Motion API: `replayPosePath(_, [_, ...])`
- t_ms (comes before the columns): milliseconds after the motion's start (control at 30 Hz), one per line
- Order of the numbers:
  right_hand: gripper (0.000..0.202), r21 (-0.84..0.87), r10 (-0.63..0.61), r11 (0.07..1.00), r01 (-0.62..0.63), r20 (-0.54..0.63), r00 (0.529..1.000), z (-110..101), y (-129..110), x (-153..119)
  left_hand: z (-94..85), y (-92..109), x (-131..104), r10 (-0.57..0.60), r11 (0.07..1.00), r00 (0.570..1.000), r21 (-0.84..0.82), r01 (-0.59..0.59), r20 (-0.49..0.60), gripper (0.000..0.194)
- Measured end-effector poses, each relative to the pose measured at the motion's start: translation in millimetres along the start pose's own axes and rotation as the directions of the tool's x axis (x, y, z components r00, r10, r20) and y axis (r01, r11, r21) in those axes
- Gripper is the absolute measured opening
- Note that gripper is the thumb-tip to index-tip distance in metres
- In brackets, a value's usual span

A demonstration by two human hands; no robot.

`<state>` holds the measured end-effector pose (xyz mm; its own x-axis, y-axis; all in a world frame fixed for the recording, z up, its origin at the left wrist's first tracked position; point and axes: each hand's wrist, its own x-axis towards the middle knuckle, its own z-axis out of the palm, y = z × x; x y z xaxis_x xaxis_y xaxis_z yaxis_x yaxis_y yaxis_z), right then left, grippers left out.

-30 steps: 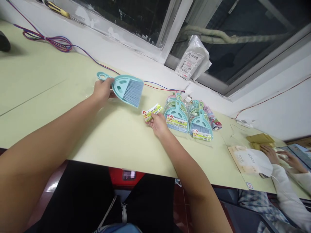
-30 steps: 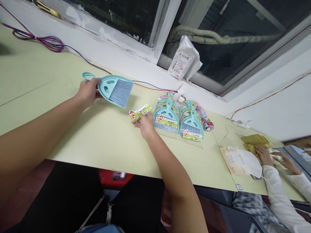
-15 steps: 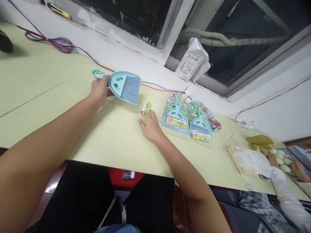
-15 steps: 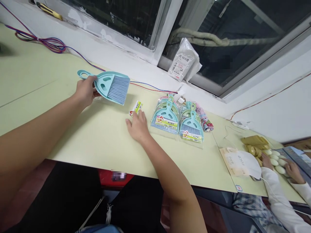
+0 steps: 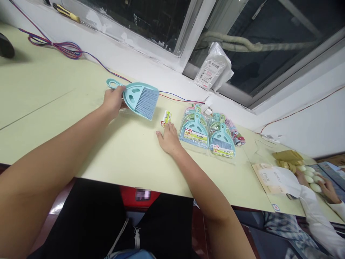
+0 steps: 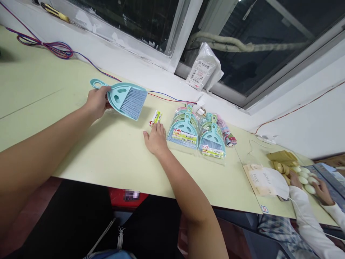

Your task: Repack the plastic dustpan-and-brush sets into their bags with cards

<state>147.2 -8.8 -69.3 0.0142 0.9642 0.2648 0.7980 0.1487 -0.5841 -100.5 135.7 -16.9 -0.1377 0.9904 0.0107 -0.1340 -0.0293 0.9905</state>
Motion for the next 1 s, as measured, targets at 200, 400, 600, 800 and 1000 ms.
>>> replayPosePath(200, [0.064, -0.242, -0.048, 0.967, 0.085, 0.157, 0.986, -4, -11, -2, 3.5, 4, -4, -0.008, 0.997, 0.999, -0.076, 0.004, -0.054, 0.017])
replayPosePath(400, [0.07, -0.319, -0.027, 0.944, 0.084, 0.181, 0.983, -7, -9, 1, 6.6, 9, -9, -0.019, 0.993, 0.998, -0.121, 0.012, -0.057, 0.015])
replayPosePath(600, [0.064, -0.235, -0.088, 0.966, 0.109, 0.101, 0.991, -6, -4, 4, 6.3, 9, -10, -0.019, 0.994, 0.998, -0.11, 0.014, -0.052, 0.014])
replayPosePath(800, [0.041, -0.032, -0.264, 0.963, 0.267, -0.305, 0.915, -16, -15, 3, 7.4, 11, -11, -0.044, 0.998, 0.999, -0.039, 0.044, -0.014, 0.014])
replayPosePath(1000, [0.036, 0.004, -0.509, 0.839, 0.544, -0.346, 0.788, -24, -35, -9, 19.8, 17, -33, -0.102, 0.994, 0.966, 0.062, 0.09, 0.238, 0.014])
